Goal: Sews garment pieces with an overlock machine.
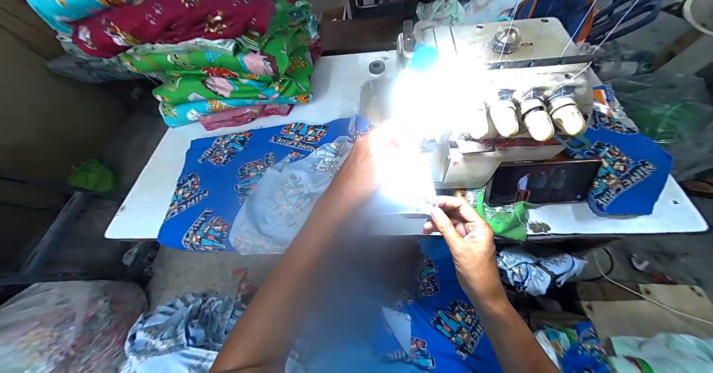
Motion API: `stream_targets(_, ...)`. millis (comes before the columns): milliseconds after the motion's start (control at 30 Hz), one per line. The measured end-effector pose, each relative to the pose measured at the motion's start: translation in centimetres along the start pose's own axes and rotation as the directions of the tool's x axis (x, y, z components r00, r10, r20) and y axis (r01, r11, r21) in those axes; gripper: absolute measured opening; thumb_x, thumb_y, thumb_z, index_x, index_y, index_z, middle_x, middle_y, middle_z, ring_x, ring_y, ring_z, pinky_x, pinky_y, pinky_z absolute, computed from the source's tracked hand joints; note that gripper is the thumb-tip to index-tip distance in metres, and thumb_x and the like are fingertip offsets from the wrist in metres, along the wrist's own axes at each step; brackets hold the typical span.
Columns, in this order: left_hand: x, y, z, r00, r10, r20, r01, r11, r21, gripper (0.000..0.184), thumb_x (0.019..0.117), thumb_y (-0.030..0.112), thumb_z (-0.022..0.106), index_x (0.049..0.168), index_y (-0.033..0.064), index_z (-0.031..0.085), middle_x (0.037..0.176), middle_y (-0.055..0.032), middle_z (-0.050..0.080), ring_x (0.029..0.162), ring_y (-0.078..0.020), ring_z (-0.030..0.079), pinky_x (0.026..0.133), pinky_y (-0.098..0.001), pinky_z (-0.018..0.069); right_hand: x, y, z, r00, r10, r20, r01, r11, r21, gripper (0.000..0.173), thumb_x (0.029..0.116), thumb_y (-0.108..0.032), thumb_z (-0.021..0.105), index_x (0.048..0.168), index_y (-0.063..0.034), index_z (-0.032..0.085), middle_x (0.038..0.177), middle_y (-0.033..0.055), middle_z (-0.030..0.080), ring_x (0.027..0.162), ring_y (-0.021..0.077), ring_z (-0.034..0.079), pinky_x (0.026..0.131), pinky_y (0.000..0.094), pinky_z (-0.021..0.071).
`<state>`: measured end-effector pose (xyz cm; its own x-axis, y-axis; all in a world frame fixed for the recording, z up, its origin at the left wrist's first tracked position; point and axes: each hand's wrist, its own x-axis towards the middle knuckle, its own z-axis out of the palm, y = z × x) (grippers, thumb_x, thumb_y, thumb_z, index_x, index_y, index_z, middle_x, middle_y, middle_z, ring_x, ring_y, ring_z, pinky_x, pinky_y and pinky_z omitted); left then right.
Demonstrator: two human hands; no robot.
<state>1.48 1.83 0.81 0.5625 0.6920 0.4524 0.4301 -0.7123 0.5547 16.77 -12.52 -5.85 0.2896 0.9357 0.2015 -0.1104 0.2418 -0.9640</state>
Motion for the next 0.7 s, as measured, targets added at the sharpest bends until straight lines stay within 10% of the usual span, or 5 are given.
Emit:
stream_targets(333,-0.2,-1.4,-1.0,0.982,0.114,-0.151,-0.071,0.962,0.265,0.012,0.0969,0.008,0.066,0.105,0.0015,0.071,0.116,-0.0176,0.066,0.115,-0.0329,0.061,0.1,-0.0416,0.0473,1.2,-0.1,1.3,1.0,-0.022,-0.016,0.021,0.997,-0.077,0.015,0.0963,-0.001,0.063,0.111,0.0022,0.068,0.093,0.005,0.071,0.074,0.0094,0.071,0.072,0.023,0.0625)
stream_targets(700,-5.6,1.3,1.0,0.987,0.119,-0.112,-0.109,0.99,0.09,0.011,0.0948,0.009,0.069,0.099,0.0081,0.08,0.102,-0.0061,0.073,0.101,-0.0193,0.066,0.096,-0.0378,0.0481,1.2,-0.1,1.6,0.995,0.073,-0.064,-0.07,0.996,0.053,0.018,0.093,0.003,0.067,0.11,-0.0008,0.069,0.092,0.0068,0.072,0.074,0.0147,0.073,0.073,0.03,0.0644)
